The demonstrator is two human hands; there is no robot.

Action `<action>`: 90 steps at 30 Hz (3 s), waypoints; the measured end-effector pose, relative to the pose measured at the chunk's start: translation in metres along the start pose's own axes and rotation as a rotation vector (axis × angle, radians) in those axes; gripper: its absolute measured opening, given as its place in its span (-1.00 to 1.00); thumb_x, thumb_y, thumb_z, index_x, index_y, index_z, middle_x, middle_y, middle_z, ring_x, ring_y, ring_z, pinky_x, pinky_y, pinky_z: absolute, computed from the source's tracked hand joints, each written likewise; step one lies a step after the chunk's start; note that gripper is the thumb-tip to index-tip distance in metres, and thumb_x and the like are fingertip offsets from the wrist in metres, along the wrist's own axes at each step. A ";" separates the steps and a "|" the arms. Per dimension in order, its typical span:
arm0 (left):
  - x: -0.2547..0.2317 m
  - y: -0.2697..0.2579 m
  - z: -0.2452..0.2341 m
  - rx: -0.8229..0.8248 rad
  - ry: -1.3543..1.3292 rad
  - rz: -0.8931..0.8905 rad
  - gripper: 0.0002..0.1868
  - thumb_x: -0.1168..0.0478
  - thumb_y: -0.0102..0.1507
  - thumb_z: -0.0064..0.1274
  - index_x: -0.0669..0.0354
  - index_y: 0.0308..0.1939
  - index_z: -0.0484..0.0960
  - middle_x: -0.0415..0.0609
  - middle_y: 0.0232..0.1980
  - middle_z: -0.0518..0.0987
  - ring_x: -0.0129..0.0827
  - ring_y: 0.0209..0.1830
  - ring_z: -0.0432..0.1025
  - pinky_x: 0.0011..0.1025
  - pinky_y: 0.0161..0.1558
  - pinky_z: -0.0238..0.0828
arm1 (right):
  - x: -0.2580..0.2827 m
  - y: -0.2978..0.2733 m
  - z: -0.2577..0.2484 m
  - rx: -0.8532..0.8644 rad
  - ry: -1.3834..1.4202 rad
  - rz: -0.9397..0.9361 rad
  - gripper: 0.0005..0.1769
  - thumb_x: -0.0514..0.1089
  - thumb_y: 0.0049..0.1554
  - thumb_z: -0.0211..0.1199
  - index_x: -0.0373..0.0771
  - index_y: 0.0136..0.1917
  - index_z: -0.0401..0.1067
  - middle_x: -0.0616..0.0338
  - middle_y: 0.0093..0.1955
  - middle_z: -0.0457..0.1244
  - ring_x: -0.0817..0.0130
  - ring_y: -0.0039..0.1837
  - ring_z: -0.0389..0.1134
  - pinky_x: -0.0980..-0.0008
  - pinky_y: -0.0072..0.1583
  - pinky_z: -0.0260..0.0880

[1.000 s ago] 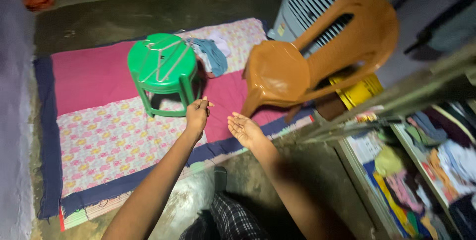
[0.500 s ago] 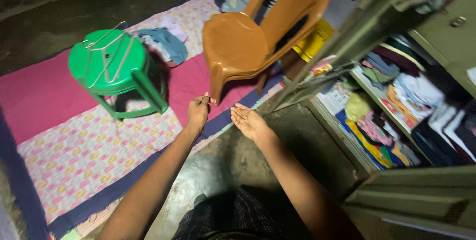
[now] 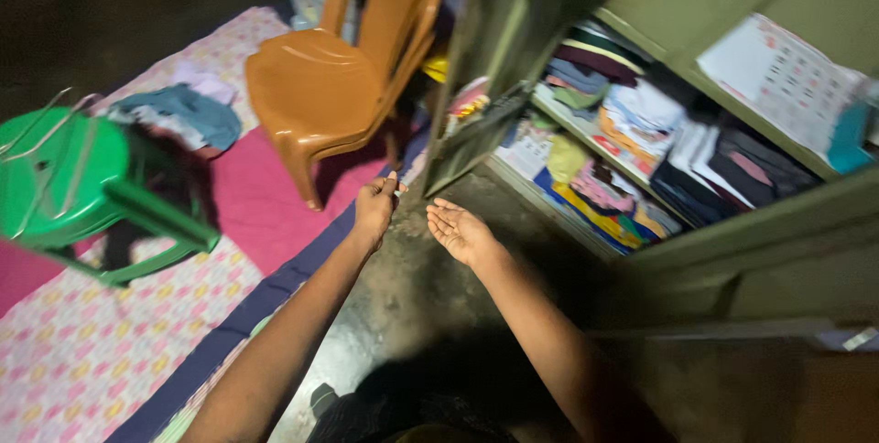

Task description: The person organizes plastic hangers by removing them from a metal cabinet and stacking them on a green stool.

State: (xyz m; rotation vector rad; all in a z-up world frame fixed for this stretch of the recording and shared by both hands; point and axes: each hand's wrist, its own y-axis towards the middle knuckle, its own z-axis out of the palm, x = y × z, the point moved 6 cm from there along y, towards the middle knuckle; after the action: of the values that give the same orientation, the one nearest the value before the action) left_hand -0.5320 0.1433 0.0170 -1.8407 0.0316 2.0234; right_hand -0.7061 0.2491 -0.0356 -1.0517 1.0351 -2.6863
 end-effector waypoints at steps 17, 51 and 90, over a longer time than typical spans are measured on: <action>-0.018 -0.023 0.218 0.283 0.148 -0.035 -0.57 -0.04 0.42 -0.06 0.23 -0.29 0.67 -0.23 -0.63 0.33 -0.57 -0.71 0.08 -0.47 -0.62 -0.06 | 0.121 -0.074 -0.170 -0.172 0.180 -0.204 -0.67 -0.28 0.27 0.11 -0.28 0.30 0.40 0.04 0.19 0.35 0.29 0.21 0.37 0.29 0.31 0.40; -0.139 0.071 0.659 0.906 0.241 0.251 -0.58 -0.07 0.39 -0.02 0.20 -0.29 0.70 -0.23 -0.62 0.42 -0.58 -0.70 0.18 -0.52 -0.61 0.05 | 0.459 -0.088 -0.387 0.184 0.226 -0.902 -0.59 -0.19 0.22 0.15 -0.35 0.32 0.37 0.00 0.36 0.29 0.34 0.40 0.33 0.35 0.44 0.29; -0.454 0.074 0.940 0.835 0.054 0.692 -0.70 0.02 0.34 0.06 0.20 -0.21 0.60 -0.12 -0.36 0.61 -0.48 -0.44 0.45 -0.46 -0.43 0.40 | 0.926 -0.245 -0.277 -0.088 0.253 -1.201 -0.65 -0.33 0.26 0.11 -0.36 0.32 0.35 0.04 0.08 0.34 0.28 0.10 0.39 0.32 0.17 0.47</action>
State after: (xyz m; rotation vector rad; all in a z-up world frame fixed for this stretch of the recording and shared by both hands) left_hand -1.4250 0.2149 0.5579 -1.3979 1.4559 1.8645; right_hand -1.5451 0.3172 0.4990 -1.8143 0.6066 -3.7690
